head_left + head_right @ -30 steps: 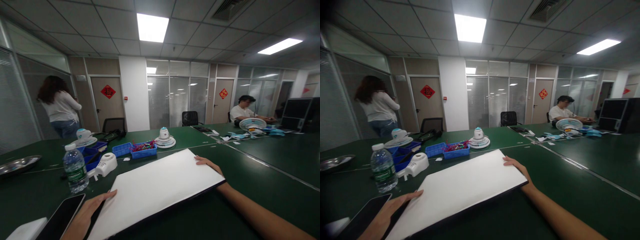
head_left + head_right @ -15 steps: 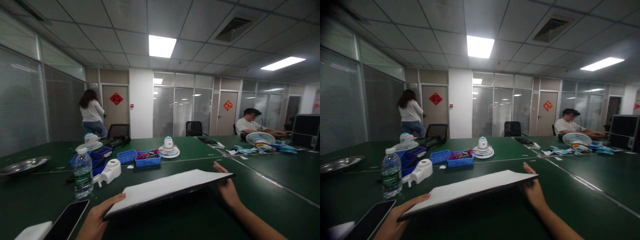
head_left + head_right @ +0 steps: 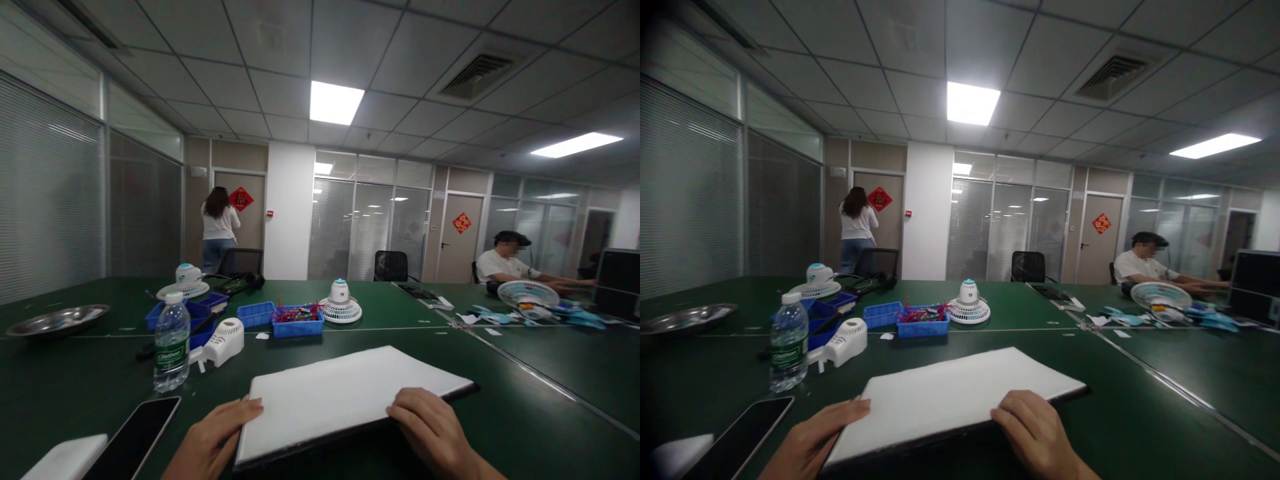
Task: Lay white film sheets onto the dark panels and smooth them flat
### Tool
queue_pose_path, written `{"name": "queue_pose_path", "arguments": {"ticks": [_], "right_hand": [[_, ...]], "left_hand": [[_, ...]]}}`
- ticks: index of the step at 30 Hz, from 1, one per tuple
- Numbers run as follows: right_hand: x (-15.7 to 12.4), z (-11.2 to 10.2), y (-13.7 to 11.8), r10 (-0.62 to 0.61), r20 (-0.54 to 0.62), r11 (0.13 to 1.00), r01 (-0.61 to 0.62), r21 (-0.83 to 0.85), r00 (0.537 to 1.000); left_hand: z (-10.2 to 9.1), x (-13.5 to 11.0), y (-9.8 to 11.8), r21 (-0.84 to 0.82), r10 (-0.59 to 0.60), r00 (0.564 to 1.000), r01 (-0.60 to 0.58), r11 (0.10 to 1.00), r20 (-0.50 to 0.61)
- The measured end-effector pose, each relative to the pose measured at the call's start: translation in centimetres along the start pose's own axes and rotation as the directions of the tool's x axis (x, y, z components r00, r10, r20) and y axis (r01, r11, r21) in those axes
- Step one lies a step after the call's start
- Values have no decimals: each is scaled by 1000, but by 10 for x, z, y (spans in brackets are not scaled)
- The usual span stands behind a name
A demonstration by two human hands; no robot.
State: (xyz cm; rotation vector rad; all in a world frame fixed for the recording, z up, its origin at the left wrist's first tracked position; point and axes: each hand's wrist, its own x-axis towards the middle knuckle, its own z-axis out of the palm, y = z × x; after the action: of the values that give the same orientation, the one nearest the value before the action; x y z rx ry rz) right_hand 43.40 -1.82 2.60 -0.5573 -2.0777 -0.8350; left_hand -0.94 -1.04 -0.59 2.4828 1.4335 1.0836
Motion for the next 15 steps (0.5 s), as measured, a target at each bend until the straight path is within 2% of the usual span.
{"name": "queue_pose_path", "arguments": {"ticks": [3, 7, 10, 13, 15], "right_hand": [[10, -6, 3, 61, 24, 998, -61, -3, 998], [25, -25, 11, 181, 44, 980, -176, -96, 982], [31, -51, 11, 286, 133, 949, -262, -174, 949], [29, -84, 12, 361, 250, 919, -296, -262, 898], [24, -106, 18, 411, 244, 885, -321, -336, 878]], "left_hand": [[4, 1, 1, 0, -11, 1000, 11, 1000, -2], [11, 0, -3, 81, -67, 994, 75, 994, -91], [12, -1, -9, 141, -81, 993, 92, 986, -85], [12, -1, -15, 176, -125, 990, 135, 975, -64], [12, -1, -19, 182, -151, 987, 160, 970, -63]]}}
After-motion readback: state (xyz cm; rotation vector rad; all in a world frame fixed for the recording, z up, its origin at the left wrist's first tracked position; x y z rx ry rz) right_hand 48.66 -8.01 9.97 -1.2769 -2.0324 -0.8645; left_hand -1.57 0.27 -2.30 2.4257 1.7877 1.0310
